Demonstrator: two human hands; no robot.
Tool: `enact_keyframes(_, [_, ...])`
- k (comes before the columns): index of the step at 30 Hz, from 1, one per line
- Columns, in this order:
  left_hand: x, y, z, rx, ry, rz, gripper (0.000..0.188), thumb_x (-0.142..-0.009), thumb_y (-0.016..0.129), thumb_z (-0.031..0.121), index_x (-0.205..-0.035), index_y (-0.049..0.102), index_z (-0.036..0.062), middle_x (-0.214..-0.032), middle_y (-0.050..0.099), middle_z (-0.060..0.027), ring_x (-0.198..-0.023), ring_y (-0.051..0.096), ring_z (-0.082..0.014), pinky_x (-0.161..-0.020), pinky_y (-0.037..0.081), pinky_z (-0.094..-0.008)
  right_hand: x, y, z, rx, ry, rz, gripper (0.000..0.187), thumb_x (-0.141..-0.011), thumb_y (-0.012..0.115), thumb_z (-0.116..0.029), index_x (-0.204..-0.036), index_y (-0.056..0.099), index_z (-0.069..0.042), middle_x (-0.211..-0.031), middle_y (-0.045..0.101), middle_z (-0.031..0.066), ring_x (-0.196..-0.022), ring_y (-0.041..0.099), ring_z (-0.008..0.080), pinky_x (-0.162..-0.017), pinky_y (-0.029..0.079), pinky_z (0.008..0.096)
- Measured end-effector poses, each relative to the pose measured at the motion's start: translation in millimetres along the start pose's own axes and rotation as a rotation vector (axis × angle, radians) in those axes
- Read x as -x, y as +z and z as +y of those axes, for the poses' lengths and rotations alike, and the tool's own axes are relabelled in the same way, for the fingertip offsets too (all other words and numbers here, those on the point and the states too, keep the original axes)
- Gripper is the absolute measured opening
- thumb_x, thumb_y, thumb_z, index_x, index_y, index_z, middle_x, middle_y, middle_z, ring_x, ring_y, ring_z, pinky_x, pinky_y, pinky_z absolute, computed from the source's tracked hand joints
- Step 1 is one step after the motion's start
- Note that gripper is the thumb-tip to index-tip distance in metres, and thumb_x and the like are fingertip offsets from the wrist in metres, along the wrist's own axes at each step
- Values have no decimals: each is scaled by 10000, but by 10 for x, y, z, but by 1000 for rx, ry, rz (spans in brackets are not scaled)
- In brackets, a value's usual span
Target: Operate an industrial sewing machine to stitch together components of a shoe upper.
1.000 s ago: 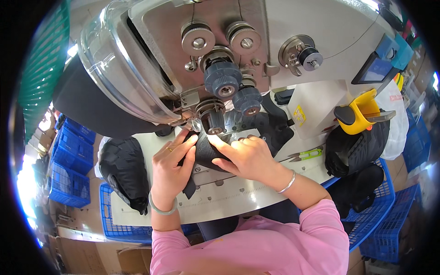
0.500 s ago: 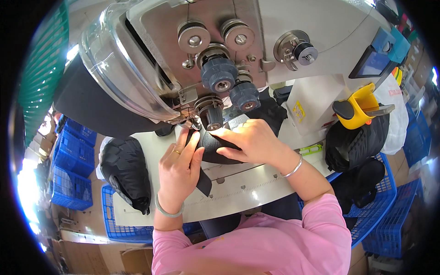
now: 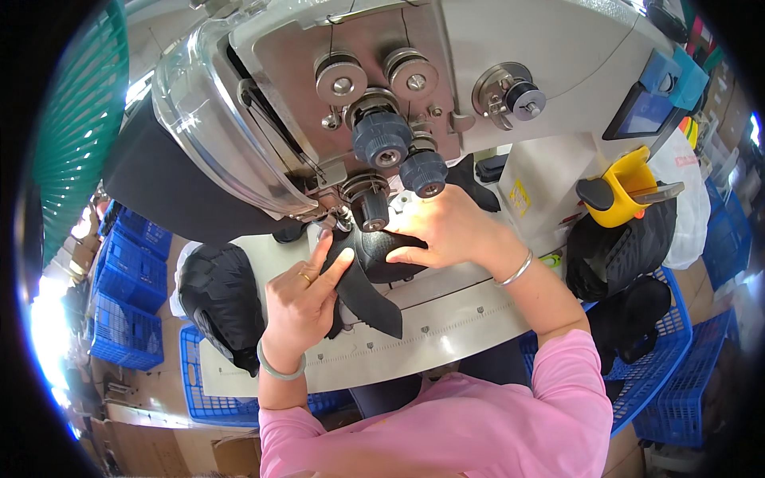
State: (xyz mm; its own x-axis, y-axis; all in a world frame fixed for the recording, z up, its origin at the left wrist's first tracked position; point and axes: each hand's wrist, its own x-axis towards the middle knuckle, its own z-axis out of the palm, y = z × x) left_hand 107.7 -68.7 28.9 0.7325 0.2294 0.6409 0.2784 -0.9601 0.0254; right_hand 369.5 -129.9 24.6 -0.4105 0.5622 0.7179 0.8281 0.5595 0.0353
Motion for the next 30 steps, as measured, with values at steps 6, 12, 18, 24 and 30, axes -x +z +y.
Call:
enact_keyframes(6, [-25,3,13,-59,24,22,504,-641,683,-4,-1135,704,94,-1238,634,-219,-583,597,-198,-540,498,-289,-34,-12,-13,53,11,-11,374,-786,717,-454,-912,712,-101,-815,652,41,-737,635,245,-628,506,353])
enact_keyframes(12, [-16,75,110,-182,5,27,462,-674,670,7,-1125,703,97,-1222,644,-213,-544,550,-176,-522,486,-285,6,-2,40,-6,55,-32,366,-783,725,-437,-916,696,-97,-935,645,51,-857,623,260,-739,501,378])
enact_keyframes(18, [-30,95,188,-228,-40,15,443,-701,651,10,-1131,704,102,-1204,655,-205,-577,543,-172,-544,488,-292,118,97,19,103,-44,45,405,-751,749,-394,-1016,669,-97,-1112,583,117,-989,576,344,-843,480,412])
enact_keyframes(24, [-115,32,228,-257,4,73,386,-712,658,14,-1092,698,67,-1139,667,-158,-801,632,-246,-712,529,-337,252,397,-144,-47,-118,112,526,-731,743,-242,-1215,621,-77,-1198,539,100,-1100,537,322,-1001,446,494])
enact_keyframes(30, [-140,60,105,117,-82,147,349,-699,658,-54,-1036,707,21,-1042,675,-130,-879,649,-306,-752,535,-356,221,482,-171,-89,-118,296,446,-715,701,-114,-1157,644,-83,-1159,589,43,-1053,555,263,-898,478,474])
